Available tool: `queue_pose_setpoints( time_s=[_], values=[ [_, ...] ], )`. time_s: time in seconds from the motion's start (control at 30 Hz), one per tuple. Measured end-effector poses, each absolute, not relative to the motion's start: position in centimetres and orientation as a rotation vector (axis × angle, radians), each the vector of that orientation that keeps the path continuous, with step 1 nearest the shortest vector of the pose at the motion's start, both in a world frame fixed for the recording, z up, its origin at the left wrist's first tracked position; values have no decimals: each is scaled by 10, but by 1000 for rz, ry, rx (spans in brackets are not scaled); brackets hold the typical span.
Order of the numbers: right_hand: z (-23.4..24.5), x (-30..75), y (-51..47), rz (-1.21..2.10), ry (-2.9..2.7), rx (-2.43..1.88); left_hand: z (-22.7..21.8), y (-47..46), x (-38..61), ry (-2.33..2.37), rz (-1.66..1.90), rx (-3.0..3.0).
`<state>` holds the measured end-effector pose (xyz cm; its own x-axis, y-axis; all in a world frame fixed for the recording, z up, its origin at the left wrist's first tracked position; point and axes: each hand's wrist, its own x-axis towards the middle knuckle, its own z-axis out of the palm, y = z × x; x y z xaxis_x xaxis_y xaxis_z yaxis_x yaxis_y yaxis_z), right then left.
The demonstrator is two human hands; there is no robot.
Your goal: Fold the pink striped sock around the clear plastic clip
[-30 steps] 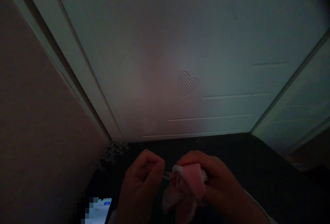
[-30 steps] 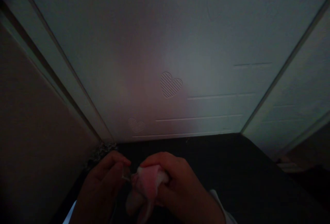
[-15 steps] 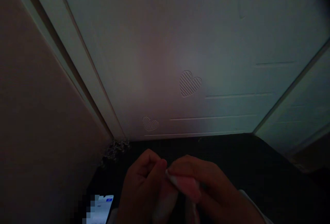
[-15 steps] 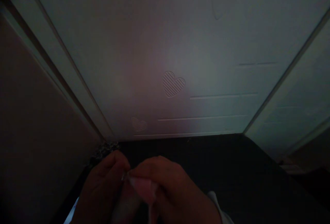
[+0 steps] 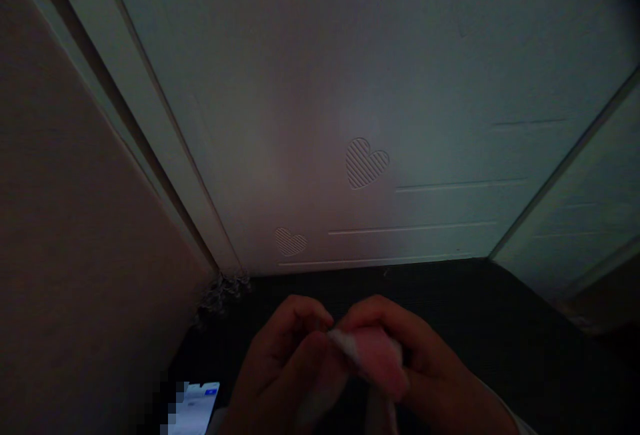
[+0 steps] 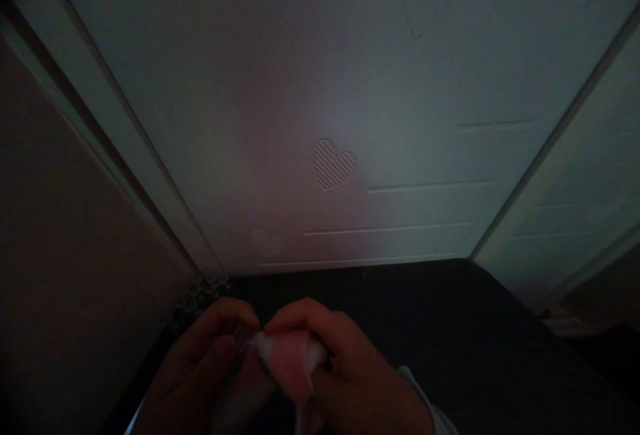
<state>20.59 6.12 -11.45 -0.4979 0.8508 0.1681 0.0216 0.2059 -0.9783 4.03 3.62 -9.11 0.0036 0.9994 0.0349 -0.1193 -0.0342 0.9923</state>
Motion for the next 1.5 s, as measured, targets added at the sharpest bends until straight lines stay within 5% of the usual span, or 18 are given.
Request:
queue_pose_setpoints(
  time_s=[0.37, 1.07, 1.5],
  values=[
    [-110, 200, 64, 1502, -1518, -833, -100, 45, 43, 1221, 1486, 1224],
    [-99, 193, 66, 1936, -1031, -653, -95, 37, 37, 1133, 1330, 1381],
    [-103, 189, 66, 1678, -1163, -763, -94, 32, 40, 1243, 1503, 1243]
  ],
)
